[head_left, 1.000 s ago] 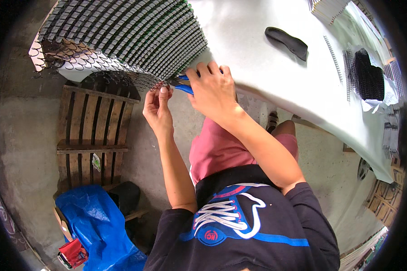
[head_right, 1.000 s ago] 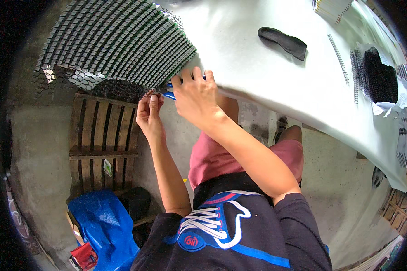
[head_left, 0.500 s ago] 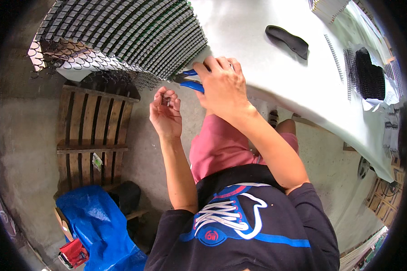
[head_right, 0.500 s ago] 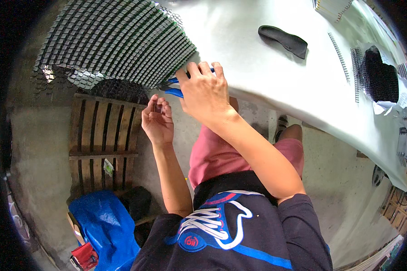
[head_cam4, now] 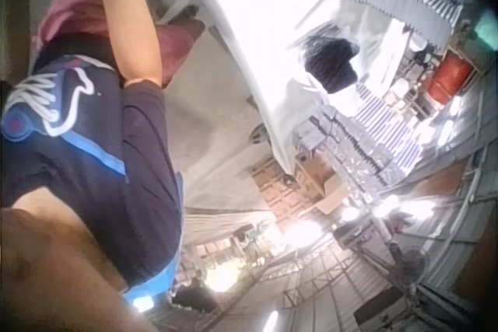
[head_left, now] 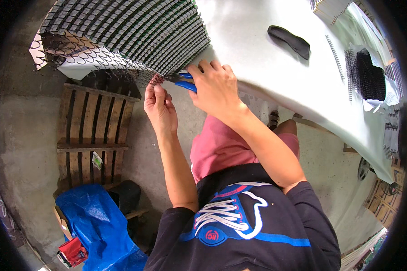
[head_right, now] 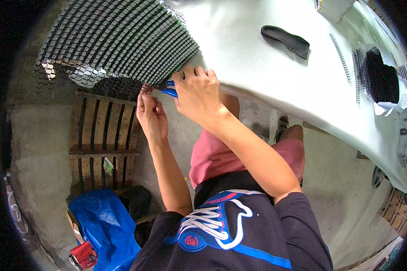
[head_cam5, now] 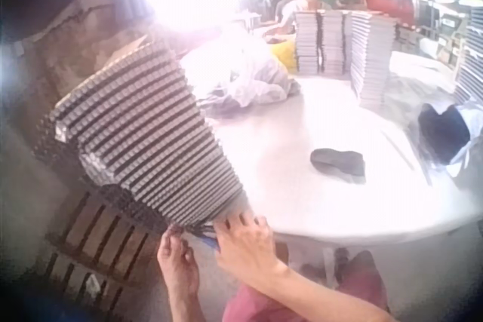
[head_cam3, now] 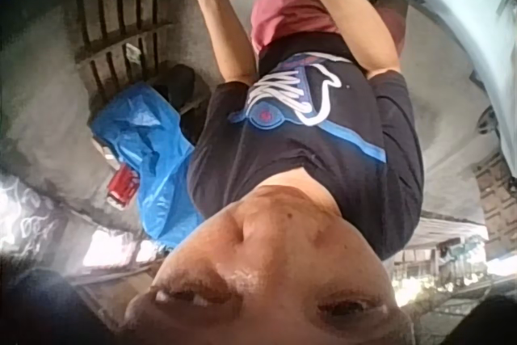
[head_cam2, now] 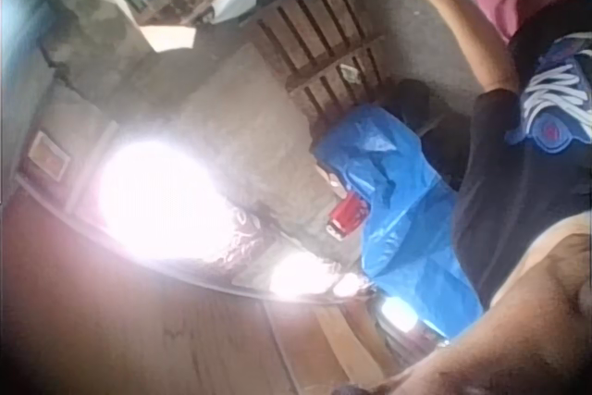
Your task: The person trims the excess spiral coil from the edges of wire-bound notebooks using pliers and stacks the finished notebooks onto a pile on the table.
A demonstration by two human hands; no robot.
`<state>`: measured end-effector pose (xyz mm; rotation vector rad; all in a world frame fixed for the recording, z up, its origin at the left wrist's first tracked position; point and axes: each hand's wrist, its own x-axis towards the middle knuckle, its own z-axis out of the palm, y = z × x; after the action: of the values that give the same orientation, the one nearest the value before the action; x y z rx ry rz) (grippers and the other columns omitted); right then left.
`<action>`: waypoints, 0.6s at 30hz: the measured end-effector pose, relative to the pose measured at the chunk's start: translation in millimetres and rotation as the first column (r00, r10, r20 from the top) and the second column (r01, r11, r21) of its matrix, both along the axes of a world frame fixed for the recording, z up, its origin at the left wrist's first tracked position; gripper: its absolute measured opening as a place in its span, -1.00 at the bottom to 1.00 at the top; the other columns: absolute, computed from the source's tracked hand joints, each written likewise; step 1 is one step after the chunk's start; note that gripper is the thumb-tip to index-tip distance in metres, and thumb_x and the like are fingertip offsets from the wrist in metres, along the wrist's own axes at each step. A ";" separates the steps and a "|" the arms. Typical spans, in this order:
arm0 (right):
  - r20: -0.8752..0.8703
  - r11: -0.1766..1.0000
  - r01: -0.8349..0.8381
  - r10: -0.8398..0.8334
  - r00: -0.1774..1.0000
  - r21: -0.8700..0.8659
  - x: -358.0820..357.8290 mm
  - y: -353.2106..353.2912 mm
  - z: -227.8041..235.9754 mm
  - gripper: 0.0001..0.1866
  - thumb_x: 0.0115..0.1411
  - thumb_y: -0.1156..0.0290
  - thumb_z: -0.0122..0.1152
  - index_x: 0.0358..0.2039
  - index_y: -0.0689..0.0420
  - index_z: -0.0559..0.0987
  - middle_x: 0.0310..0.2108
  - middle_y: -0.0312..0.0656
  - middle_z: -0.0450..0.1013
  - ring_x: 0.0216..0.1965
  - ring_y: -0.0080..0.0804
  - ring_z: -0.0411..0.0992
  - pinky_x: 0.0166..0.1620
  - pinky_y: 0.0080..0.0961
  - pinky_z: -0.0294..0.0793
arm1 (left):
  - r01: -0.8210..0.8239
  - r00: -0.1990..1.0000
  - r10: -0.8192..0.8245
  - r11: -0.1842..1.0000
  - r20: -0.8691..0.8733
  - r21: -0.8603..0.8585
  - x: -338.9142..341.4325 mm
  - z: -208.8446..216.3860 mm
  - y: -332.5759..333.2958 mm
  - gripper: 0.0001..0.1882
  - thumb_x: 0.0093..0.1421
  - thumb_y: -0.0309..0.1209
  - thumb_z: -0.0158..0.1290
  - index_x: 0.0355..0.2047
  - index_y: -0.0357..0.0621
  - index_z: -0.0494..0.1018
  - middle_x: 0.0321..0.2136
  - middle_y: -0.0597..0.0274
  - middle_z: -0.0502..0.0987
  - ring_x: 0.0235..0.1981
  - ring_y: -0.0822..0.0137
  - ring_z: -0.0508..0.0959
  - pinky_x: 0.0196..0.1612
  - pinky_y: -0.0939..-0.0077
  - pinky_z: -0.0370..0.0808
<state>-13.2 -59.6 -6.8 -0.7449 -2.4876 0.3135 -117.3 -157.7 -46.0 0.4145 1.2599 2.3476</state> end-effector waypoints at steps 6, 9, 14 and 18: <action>0.148 0.995 -0.029 0.043 0.988 -0.091 1.1 8.1 -4.1 -0.73 -0.13 0.36 0.25 -0.34 0.06 0.52 -0.46 -0.17 0.44 -0.45 -0.13 0.48 -0.42 -0.28 0.48 | -0.128 0.983 0.112 0.986 -0.147 -0.104 4.5 -1.6 10.1 -0.89 0.24 -0.36 0.01 -0.30 -0.11 0.42 -0.43 0.50 0.44 -0.59 0.73 0.20 -0.57 0.82 0.13; 0.083 0.986 -0.020 0.034 0.996 -0.164 14.4 3.7 4.9 -0.73 -0.13 0.38 0.24 -0.33 0.10 0.52 -0.44 -0.12 0.44 -0.37 -0.20 0.49 -0.25 -0.27 0.44 | -0.156 0.972 0.130 0.980 -0.198 -0.123 3.0 -5.0 8.7 -0.87 0.25 -0.34 0.00 -0.29 -0.13 0.41 -0.41 0.45 0.43 -0.59 0.72 0.19 -0.58 0.80 0.09; -0.067 0.999 -0.009 0.011 0.998 0.031 12.4 3.6 4.0 -0.63 -0.13 0.31 0.30 -0.24 0.03 0.50 -0.29 -0.19 0.40 -0.14 -0.25 0.38 0.02 -0.24 0.21 | -0.208 0.958 0.174 0.969 -0.228 -0.135 9.7 -3.5 10.9 -0.83 0.26 -0.33 -0.02 -0.23 -0.15 0.39 -0.40 0.40 0.43 -0.57 0.71 0.19 -0.58 0.79 0.07; -0.010 1.000 0.019 -0.019 1.000 -0.005 5.3 2.2 4.2 -0.62 -0.13 0.31 0.31 -0.23 0.00 0.49 -0.26 -0.22 0.38 -0.10 -0.28 0.34 0.03 -0.23 0.18 | -0.194 0.964 0.165 0.973 -0.209 -0.127 10.2 -3.9 9.7 -0.82 0.26 -0.32 -0.01 -0.22 -0.16 0.39 -0.39 0.40 0.43 -0.57 0.71 0.20 -0.58 0.78 0.07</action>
<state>-7.9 -57.4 -2.6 -0.7667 -2.4696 0.3154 -107.1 -147.9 -50.0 0.5145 1.6139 2.3875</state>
